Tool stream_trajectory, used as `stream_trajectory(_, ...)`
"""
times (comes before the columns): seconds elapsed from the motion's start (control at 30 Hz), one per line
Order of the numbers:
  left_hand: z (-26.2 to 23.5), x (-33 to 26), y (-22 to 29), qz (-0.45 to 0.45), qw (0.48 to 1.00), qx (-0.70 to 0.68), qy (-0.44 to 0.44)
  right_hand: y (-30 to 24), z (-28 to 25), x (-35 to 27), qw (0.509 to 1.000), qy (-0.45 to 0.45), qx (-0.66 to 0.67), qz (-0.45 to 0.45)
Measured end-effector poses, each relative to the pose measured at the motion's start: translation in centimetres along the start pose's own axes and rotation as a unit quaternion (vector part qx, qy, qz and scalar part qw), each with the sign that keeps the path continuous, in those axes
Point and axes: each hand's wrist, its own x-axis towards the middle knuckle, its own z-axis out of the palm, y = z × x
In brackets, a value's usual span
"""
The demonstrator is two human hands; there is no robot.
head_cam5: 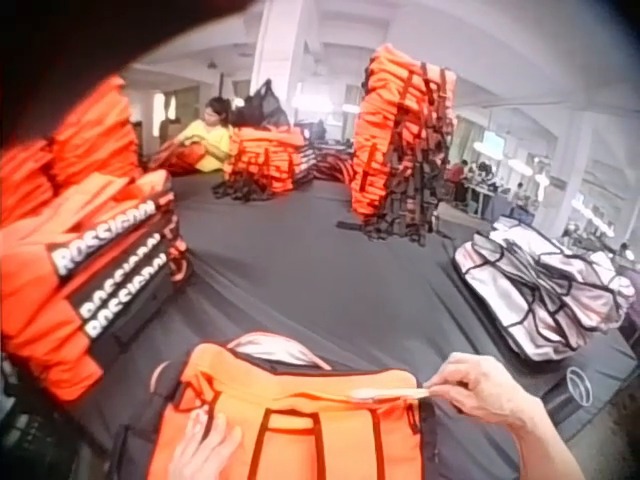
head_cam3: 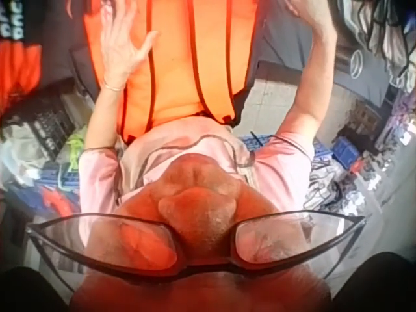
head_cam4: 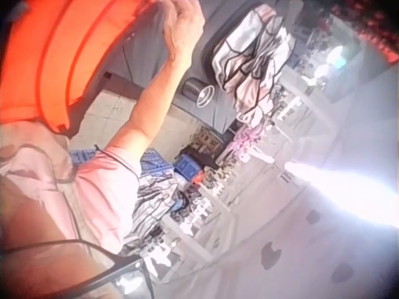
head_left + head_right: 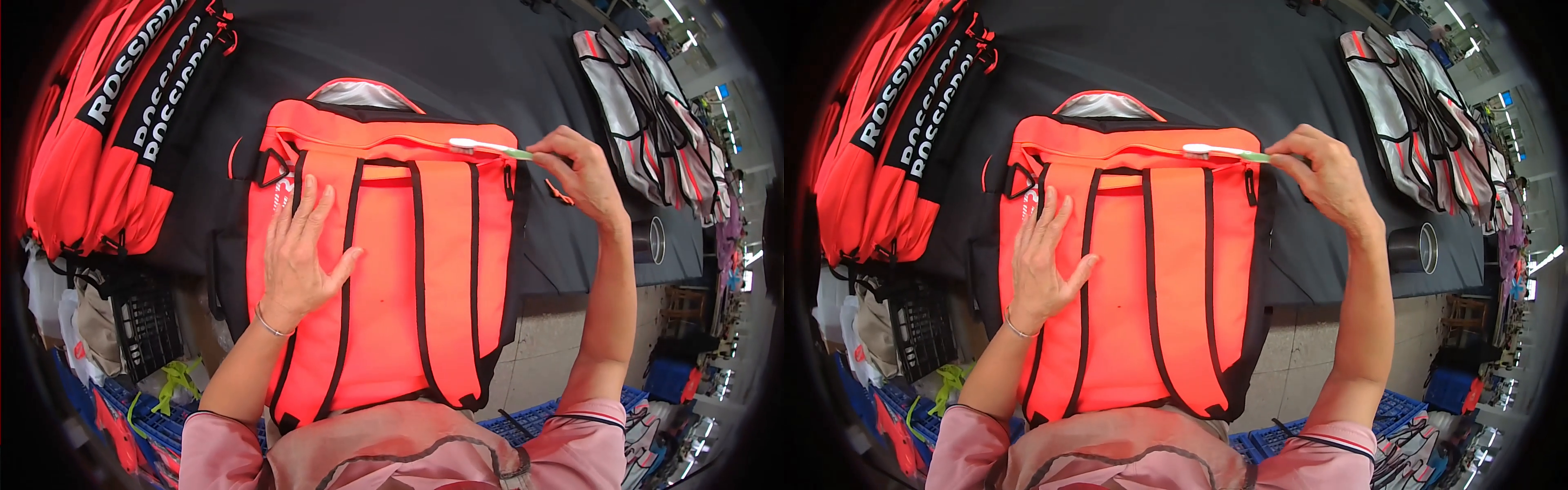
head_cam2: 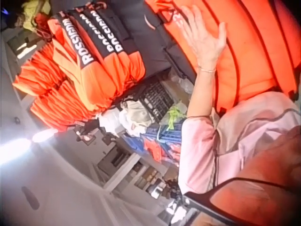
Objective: Inspecting and finishing a red backpack by trimming threads and checking component alignment.
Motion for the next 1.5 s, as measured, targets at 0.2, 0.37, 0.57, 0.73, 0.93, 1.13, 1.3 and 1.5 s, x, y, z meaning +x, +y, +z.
stream_trajectory(0.2, -0.6, -0.4, -0.2, -0.048, 0.999, 0.011, 0.002, 0.3, 0.1, 0.7, 0.989, -0.056, -0.131, -0.034)
stream_trajectory(0.37, -3.3, -0.5, -2.7, -0.138, 0.825, -0.529, 0.143, -1.2, -4.7, -3.2, 0.982, -0.022, -0.187, -0.032)
stream_trajectory(0.57, -7.4, -10.4, -6.7, -0.296, 0.831, -0.380, 0.278, -1.5, -1.2, -4.2, 0.966, 0.080, -0.243, 0.034)
stream_trajectory(0.73, -4.0, -19.2, -6.4, -0.397, 0.785, -0.435, 0.193, -9.5, 1.7, -4.0, 0.940, 0.085, -0.281, 0.173)
stream_trajectory(0.93, -1.5, -21.2, -6.4, -0.300, 0.537, -0.788, 0.003, -14.8, 7.9, -2.8, 0.995, 0.025, -0.072, 0.058)
stream_trajectory(1.13, -2.2, -19.9, -4.6, -0.349, 0.620, -0.703, -0.005, -21.1, 16.1, -0.5, 0.974, -0.063, 0.212, 0.047)
stream_trajectory(1.3, -4.0, -18.6, -2.1, -0.326, 0.808, -0.478, 0.110, -26.4, 20.5, -1.1, 0.983, -0.128, 0.130, 0.001)
stream_trajectory(1.5, -3.7, -18.6, -1.4, -0.343, 0.859, -0.355, 0.136, -28.6, 21.1, -0.9, 0.990, -0.137, 0.003, 0.018)
